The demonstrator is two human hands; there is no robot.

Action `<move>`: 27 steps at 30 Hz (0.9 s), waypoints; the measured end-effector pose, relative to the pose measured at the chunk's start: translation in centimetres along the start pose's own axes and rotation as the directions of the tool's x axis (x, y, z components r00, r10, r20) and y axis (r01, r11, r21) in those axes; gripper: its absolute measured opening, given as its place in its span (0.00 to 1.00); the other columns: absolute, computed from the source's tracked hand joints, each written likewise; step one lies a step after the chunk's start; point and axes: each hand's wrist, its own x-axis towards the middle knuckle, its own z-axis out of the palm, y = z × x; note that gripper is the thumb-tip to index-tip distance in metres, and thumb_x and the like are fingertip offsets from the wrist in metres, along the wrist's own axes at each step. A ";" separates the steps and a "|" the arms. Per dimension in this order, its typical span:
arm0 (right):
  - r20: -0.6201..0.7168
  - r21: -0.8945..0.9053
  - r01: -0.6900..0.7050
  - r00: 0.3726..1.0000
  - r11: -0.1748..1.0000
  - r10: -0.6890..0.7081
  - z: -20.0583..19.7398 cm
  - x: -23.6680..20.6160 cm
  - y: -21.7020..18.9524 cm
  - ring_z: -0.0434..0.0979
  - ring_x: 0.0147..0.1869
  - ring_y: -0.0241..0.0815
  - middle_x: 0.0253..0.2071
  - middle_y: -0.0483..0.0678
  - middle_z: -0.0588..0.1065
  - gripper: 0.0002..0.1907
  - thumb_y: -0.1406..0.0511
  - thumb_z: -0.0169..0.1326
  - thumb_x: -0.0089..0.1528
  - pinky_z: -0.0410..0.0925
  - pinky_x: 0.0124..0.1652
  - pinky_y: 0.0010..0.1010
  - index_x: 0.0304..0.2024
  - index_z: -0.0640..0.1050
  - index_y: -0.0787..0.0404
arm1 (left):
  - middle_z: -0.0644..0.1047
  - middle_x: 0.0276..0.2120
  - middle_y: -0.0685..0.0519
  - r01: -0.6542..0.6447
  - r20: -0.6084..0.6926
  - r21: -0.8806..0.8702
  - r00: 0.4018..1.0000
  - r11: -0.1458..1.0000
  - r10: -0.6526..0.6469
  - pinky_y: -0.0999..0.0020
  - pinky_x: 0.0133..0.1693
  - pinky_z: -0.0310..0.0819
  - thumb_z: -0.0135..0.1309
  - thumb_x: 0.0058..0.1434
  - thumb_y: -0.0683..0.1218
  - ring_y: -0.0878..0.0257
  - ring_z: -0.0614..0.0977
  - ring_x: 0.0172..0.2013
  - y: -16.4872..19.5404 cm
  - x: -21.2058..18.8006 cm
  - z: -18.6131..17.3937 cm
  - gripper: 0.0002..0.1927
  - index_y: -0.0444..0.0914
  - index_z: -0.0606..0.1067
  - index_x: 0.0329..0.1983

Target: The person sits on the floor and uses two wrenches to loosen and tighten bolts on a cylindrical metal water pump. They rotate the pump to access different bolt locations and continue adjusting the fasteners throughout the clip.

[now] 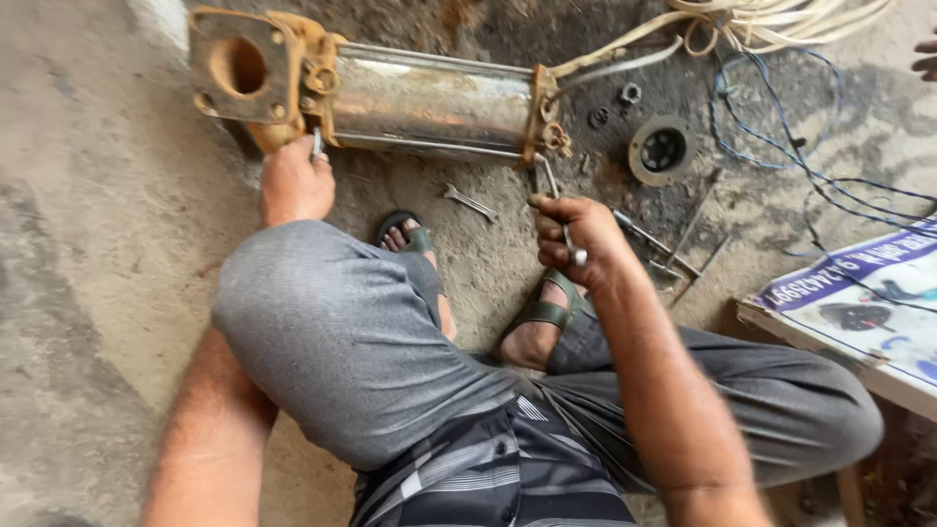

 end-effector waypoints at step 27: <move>-0.075 -0.940 0.148 0.789 0.307 -0.610 -2.8 4.7 8.1 0.74 0.18 0.46 0.22 0.50 0.73 0.05 0.66 0.44 0.68 0.69 0.18 0.42 0.42 0.66 0.63 | 0.80 0.35 0.33 -0.002 0.006 -0.061 1.000 0.998 0.002 0.48 0.43 0.77 0.54 0.61 0.41 0.37 0.83 0.39 -1.1 0.8 0.6 0.09 0.30 0.79 0.39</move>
